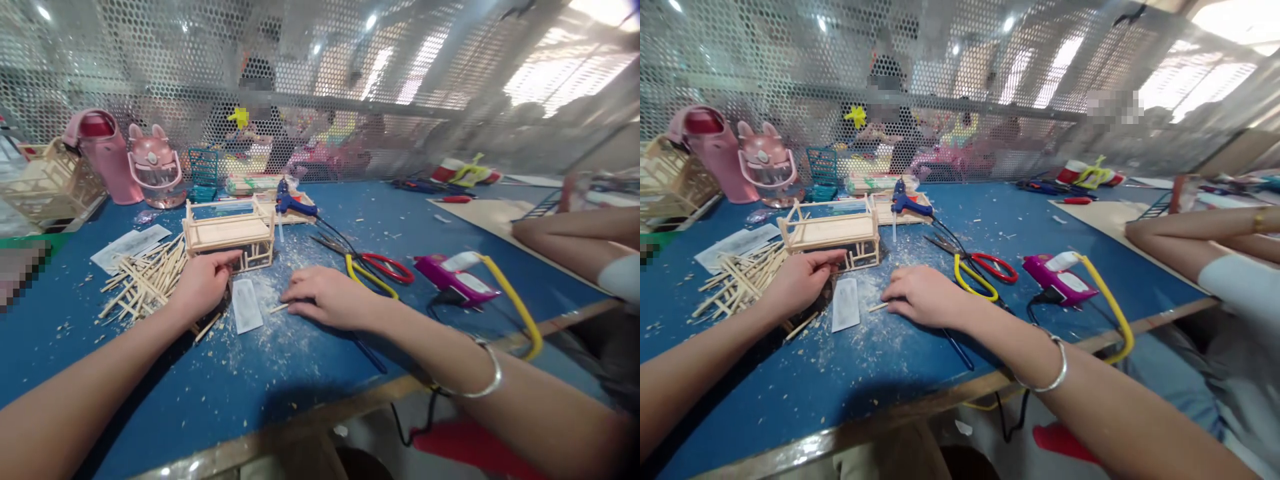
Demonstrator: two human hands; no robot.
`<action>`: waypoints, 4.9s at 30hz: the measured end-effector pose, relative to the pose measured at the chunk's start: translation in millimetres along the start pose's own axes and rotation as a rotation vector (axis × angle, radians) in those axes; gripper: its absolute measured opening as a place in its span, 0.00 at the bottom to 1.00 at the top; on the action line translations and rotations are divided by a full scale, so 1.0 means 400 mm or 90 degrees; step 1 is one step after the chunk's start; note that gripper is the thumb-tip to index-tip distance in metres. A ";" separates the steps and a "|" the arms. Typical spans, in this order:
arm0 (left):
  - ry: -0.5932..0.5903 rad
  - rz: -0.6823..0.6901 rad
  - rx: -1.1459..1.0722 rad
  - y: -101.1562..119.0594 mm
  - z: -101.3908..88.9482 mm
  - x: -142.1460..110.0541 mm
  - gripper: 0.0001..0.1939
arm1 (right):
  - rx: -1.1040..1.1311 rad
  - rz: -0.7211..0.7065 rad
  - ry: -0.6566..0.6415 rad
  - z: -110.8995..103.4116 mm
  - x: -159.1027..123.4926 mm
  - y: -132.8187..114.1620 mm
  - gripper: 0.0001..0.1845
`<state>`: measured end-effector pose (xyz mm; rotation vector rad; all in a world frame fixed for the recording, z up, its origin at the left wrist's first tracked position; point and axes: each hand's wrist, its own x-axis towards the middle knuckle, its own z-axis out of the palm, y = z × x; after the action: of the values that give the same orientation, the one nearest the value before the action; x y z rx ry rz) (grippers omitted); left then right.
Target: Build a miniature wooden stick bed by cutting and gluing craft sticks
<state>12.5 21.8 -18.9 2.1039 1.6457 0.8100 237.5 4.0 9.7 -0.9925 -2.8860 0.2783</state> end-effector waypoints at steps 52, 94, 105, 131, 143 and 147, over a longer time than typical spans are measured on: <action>-0.009 -0.094 -0.108 0.011 -0.012 -0.014 0.15 | -0.027 0.030 0.391 0.039 0.154 -0.001 0.12; 0.066 -0.047 0.033 0.019 -0.001 -0.008 0.15 | 0.159 0.078 0.462 0.025 0.144 0.001 0.07; 0.046 -0.052 0.026 0.012 -0.005 -0.006 0.17 | 0.157 0.081 0.466 0.024 0.140 0.000 0.07; -0.033 0.031 -0.088 0.074 -0.068 -0.115 0.17 | -0.201 -0.063 0.248 0.001 0.086 -0.067 0.08; -0.177 0.209 0.129 0.056 -0.080 -0.140 0.16 | -0.156 -0.005 0.344 0.073 0.002 -0.147 0.12; -0.128 0.125 -0.109 0.057 -0.072 -0.140 0.15 | -0.168 0.354 0.408 0.025 -0.075 -0.066 0.15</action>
<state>2.9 -40.1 4.5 2.1687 1.2376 0.7411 244.1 -36.3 4.5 -1.5656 -2.0645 -0.3479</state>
